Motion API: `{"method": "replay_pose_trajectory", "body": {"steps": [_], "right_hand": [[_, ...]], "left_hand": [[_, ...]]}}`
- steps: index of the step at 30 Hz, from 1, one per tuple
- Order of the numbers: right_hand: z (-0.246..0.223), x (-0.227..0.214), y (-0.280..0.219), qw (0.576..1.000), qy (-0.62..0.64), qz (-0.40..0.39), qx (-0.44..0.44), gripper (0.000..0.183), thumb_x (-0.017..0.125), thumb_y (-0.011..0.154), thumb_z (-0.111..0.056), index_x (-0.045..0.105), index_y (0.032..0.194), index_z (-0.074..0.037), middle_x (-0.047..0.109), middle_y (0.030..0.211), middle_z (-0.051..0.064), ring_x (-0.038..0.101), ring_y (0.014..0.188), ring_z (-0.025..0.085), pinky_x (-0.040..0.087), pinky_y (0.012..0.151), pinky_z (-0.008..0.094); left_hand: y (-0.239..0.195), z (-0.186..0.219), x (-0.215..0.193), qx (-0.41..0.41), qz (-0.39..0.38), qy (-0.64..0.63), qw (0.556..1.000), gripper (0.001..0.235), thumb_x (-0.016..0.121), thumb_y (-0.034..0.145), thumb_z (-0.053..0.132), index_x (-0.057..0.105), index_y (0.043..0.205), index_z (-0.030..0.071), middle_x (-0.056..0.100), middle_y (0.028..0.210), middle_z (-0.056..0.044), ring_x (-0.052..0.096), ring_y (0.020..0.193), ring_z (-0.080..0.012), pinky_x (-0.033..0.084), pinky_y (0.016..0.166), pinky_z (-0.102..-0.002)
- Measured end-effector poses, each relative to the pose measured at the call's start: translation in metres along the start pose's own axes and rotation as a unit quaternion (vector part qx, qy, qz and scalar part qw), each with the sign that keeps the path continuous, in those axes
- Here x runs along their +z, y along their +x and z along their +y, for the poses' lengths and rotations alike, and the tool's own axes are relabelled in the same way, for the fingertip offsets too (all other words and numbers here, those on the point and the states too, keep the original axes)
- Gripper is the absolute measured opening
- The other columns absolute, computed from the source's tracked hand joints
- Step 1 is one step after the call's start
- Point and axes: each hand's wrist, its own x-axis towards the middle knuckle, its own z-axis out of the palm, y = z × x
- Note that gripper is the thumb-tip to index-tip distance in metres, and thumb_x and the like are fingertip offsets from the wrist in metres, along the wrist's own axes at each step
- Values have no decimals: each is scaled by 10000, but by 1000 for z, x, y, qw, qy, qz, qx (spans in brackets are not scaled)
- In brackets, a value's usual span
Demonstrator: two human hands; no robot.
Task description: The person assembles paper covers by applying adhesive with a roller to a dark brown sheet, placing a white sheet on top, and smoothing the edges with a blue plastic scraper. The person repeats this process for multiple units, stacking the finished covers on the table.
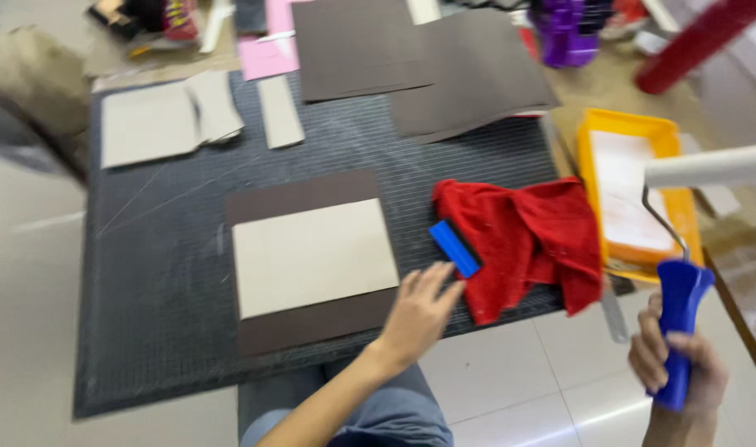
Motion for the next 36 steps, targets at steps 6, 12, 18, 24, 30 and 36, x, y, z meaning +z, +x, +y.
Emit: {"method": "replay_pose_trajectory", "body": {"steps": [6,12,18,24,30,36], "right_hand": [[109,94,26,994,-85,-61,43,379,677,842,-80,471,1157,-29,468,713,54,514,650,209,424,701,438],[182,182,45,995,-71,-56,50,390,662,824,-87,498,1173,-33,456,730,48,505,678,202,423,765,451],[184,201,51,987,-157,-7,38,389,624,805,7,474,1163,-18,546,940,109,613,937,262,463,939,482],[226,189,59,935,-338,101,34,500,538,806,103,431,1281,-13,547,1236,192,569,1286,345,440,1100,433],[265,171,48,924,-360,124,35,521,507,827,118,375,1319,13,529,1329,246,526,1349,335,398,1138,414],[265,177,40,916,-381,121,29,531,505,832,115,350,1329,9,515,1368,276,518,1354,325,381,1150,408]], "left_hand": [[-134,-53,-100,-381,107,207,895,689,666,876,360,429,1422,14,274,1513,-270,265,1417,-423,270,1098,-605],[-177,-77,-110,-582,165,181,775,1055,698,805,546,179,1543,-1,104,1578,-262,118,1475,-432,132,1078,-716],[-176,-61,-111,-609,164,138,764,953,776,727,475,337,1474,77,329,1444,-153,371,1310,-358,292,1041,-627],[-179,-47,-104,-583,243,48,774,917,862,681,245,373,1420,10,390,1325,-204,438,1221,-363,390,1021,-515],[-182,-67,-106,-608,223,6,762,825,881,635,94,436,1324,0,483,1211,-190,467,1179,-360,402,1030,-462],[-193,-92,-114,-624,199,-53,754,492,820,769,166,574,1174,36,509,1176,-178,518,1116,-319,463,975,-426]]}}
